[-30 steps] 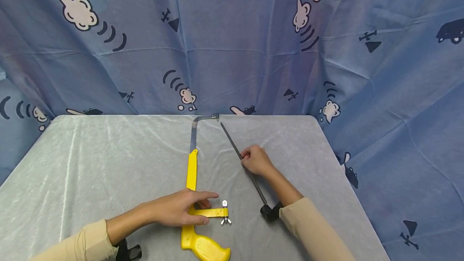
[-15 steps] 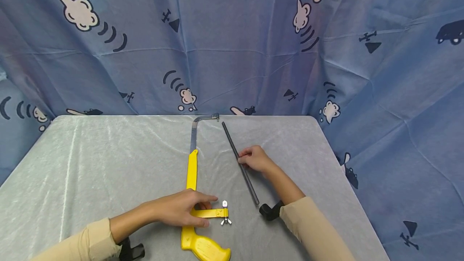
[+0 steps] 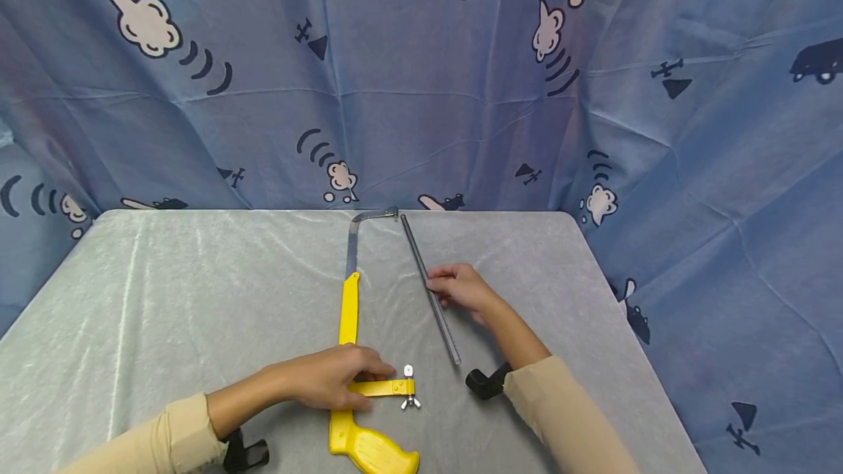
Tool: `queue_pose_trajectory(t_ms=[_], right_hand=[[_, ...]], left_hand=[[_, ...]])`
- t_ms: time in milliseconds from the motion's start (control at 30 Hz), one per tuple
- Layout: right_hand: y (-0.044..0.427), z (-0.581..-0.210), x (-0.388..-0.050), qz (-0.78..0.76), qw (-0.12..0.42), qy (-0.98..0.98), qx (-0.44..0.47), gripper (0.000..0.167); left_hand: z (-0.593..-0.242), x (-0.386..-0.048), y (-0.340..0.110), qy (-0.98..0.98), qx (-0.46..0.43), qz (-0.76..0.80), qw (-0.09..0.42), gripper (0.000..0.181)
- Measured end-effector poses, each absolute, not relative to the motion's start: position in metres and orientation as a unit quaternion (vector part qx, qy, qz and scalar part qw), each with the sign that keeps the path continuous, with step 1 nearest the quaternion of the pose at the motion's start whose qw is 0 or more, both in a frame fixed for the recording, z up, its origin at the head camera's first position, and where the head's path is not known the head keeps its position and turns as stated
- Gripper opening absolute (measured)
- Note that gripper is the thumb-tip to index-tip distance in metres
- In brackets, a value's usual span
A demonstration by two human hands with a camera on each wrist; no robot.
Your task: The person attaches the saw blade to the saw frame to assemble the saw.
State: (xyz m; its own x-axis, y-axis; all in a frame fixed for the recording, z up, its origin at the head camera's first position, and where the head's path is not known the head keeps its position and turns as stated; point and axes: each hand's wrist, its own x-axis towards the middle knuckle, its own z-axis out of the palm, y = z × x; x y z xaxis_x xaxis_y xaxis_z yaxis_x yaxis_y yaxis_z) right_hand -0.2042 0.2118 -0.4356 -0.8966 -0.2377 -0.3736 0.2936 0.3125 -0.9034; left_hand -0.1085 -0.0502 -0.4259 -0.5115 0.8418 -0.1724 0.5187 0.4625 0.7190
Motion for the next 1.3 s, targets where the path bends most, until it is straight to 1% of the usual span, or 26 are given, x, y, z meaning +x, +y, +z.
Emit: queue_pose_trajectory(t_ms=[200,367,667,867,1300], right_hand=[[0.208,-0.436,-0.207,-0.612,0.228,0.757,0.026,0.041],[0.207,-0.437,-0.209,-0.613,0.233,0.754,0.043,0.042],[0.203,-0.438,-0.212,-0.627,0.237,0.741,0.044,0.043],[0.199,-0.438,-0.211,-0.633,0.237,0.735,0.044,0.041],[0.194,-0.438,-0.211,-0.627,0.238,0.740,0.050,0.039]], left_hand=[[-0.425,-0.109,-0.050,0.815,0.424,0.294,0.265,0.046],[-0.425,-0.108,-0.049,0.819,0.429,0.282,0.256,0.046],[-0.430,-0.110,-0.047,0.820,0.445,0.268,0.240,0.047],[-0.432,-0.110,-0.047,0.816,0.448,0.268,0.246,0.047],[-0.434,-0.111,-0.046,0.821,0.436,0.269,0.254,0.039]])
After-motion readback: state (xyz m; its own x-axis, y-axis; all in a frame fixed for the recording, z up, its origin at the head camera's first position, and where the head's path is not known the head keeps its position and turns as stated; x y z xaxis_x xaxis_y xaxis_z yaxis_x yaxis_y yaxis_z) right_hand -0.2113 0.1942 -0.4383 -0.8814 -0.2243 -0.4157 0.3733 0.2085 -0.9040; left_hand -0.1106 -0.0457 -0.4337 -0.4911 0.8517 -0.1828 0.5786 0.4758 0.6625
